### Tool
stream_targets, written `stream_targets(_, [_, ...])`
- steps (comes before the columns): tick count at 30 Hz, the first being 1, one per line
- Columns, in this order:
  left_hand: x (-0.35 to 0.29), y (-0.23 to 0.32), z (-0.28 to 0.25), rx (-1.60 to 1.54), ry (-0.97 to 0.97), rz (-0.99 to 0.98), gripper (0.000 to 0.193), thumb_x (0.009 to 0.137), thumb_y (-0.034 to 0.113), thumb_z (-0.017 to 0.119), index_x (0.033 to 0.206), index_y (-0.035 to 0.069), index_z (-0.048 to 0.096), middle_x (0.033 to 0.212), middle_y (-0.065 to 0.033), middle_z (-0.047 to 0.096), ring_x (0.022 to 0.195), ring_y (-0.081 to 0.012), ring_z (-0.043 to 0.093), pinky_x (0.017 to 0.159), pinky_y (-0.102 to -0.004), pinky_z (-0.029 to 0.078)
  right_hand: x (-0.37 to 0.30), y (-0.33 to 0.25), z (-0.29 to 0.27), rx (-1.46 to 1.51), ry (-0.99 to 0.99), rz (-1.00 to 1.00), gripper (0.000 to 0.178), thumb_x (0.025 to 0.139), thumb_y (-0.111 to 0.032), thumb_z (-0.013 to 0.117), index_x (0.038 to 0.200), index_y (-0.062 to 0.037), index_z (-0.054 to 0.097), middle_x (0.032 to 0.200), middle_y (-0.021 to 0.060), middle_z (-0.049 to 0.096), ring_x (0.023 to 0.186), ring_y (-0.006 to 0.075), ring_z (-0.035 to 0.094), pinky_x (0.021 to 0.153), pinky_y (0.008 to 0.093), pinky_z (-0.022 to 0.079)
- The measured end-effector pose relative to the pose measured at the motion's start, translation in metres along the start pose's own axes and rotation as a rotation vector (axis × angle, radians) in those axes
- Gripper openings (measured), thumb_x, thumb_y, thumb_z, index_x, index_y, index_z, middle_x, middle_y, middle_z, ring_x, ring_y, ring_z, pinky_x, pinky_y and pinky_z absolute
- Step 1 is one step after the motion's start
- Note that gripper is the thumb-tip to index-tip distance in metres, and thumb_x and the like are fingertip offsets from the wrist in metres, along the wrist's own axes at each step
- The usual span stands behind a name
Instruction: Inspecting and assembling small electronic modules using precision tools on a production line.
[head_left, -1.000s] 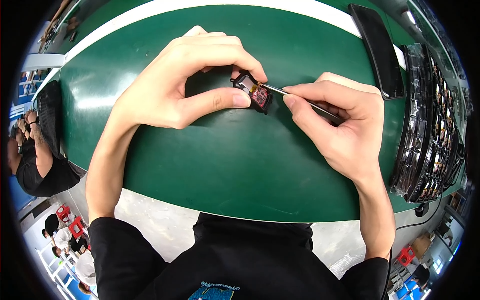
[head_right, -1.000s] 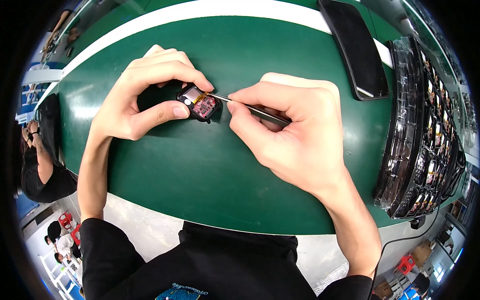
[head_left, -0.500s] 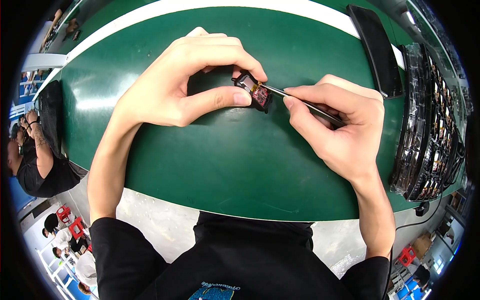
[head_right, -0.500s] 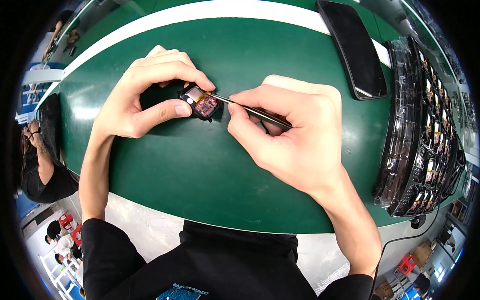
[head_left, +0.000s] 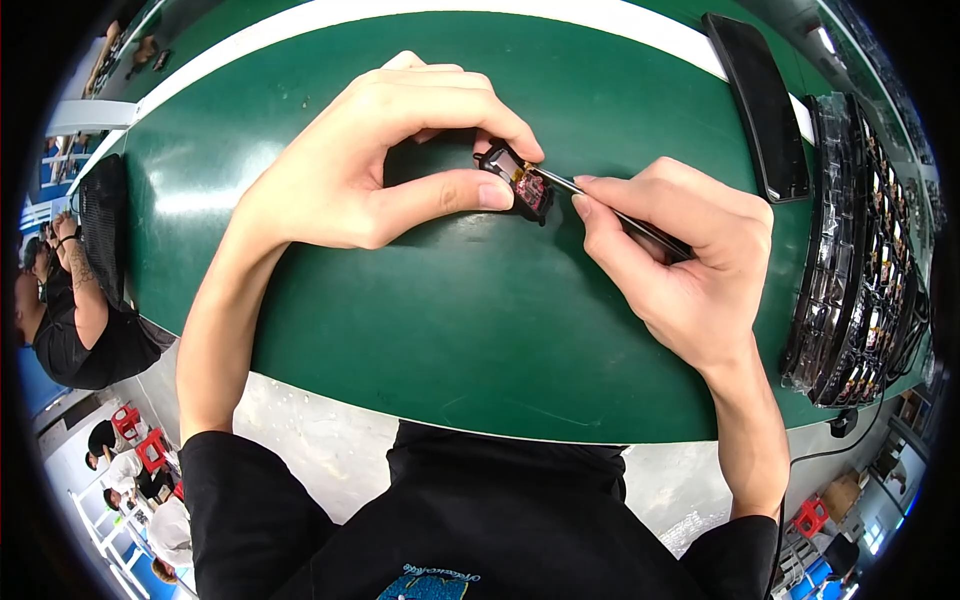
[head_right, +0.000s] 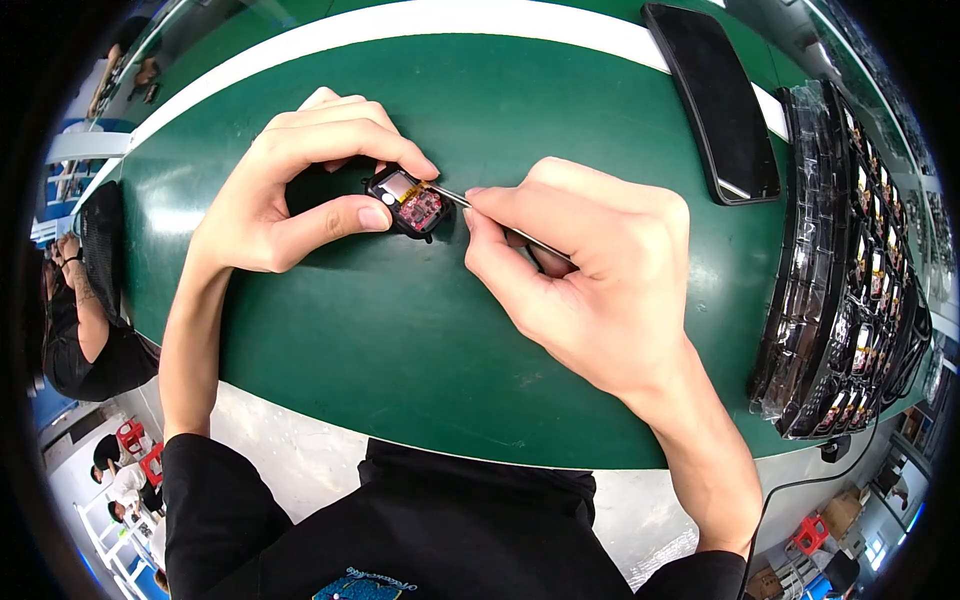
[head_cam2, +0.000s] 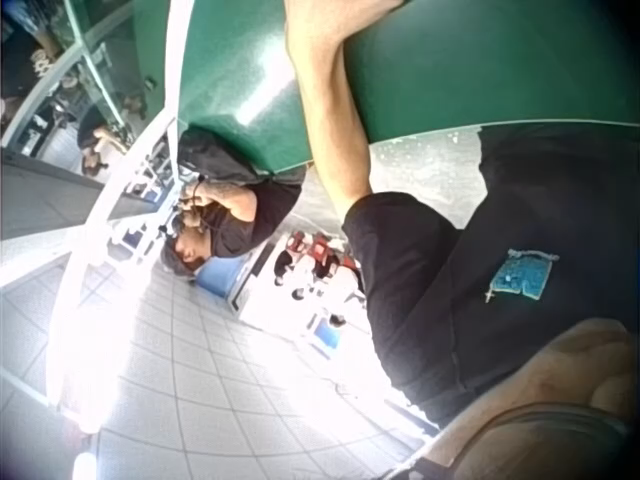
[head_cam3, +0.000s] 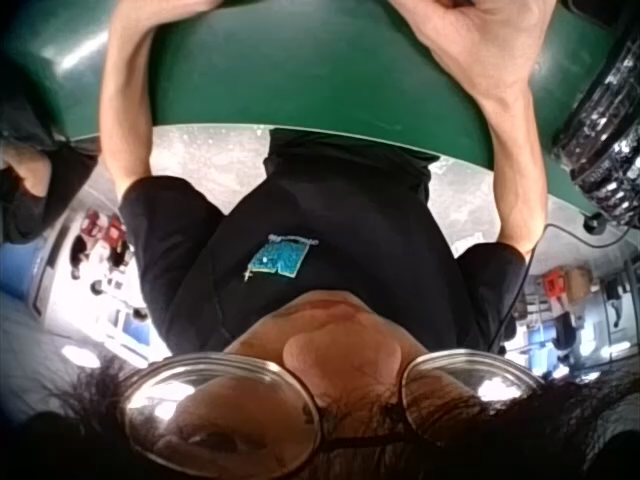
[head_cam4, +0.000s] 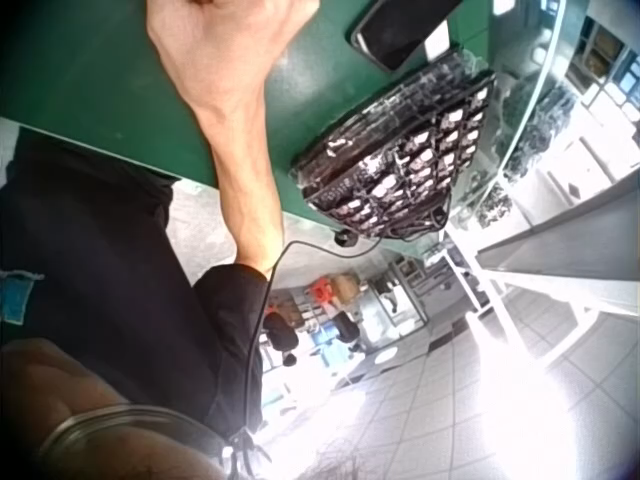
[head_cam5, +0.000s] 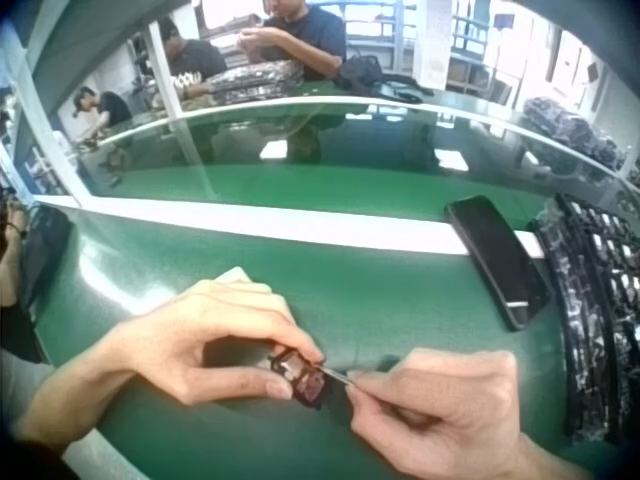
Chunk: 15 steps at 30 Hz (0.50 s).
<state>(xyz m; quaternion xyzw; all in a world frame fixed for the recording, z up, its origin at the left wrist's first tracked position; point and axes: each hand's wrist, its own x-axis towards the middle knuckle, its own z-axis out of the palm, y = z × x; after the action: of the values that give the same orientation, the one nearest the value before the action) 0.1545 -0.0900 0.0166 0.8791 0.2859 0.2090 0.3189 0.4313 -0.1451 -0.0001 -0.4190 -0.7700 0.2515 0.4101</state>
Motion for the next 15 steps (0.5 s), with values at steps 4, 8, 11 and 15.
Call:
stream_targets(4, [0.0009, 0.0019, -0.0015, 0.007, -0.005, -0.012, 0.041, 0.081, 0.017, 0.087, 0.119, 0.004, 0.081, 0.101, -0.0076, 0.078, 0.094, -0.0245, 0.068, 0.093, -0.0373, 0.041, 0.0013, -0.0003, -0.0002, 0.032, -0.011, 0.000, 0.011, 0.082, 0.004, 0.083, 0.092, 0.0004, 0.083, 0.064, 0.0047, 0.061, 0.049, 0.0134, 0.052, 0.048, 0.0310, 0.038])
stream_targets(8, [0.0007, 0.0018, -0.0028, 0.018, -0.005, -0.007, 0.042, 0.079, 0.017, 0.086, 0.119, 0.005, 0.081, 0.101, -0.0074, 0.077, 0.095, -0.0242, 0.068, 0.092, -0.0373, 0.040, 0.0015, -0.0010, 0.0002, 0.033, -0.014, 0.017, 0.011, 0.082, 0.003, 0.082, 0.092, 0.0001, 0.083, 0.065, 0.0053, 0.062, 0.049, 0.0140, 0.054, 0.048, 0.0317, 0.039])
stream_targets(11, [0.0017, 0.0016, -0.0026, 0.013, -0.007, -0.005, 0.042, 0.079, 0.018, 0.087, 0.119, 0.005, 0.081, 0.101, -0.0070, 0.077, 0.096, -0.0238, 0.067, 0.091, -0.0372, 0.040, 0.0016, 0.0005, -0.0003, 0.041, -0.004, -0.003, 0.010, 0.082, 0.002, 0.082, 0.092, 0.0002, 0.083, 0.065, 0.0056, 0.063, 0.049, 0.0145, 0.055, 0.048, 0.0321, 0.040])
stream_targets(15, [0.0039, 0.0033, -0.0036, -0.003, -0.012, -0.019, 0.041, 0.082, 0.020, 0.087, 0.120, 0.006, 0.081, 0.100, -0.0061, 0.076, 0.095, -0.0237, 0.067, 0.092, -0.0371, 0.039, 0.0008, -0.0004, -0.0028, 0.043, 0.010, -0.017, 0.009, 0.082, 0.002, 0.082, 0.092, 0.0002, 0.083, 0.065, 0.0060, 0.063, 0.049, 0.0146, 0.055, 0.047, 0.0321, 0.040])
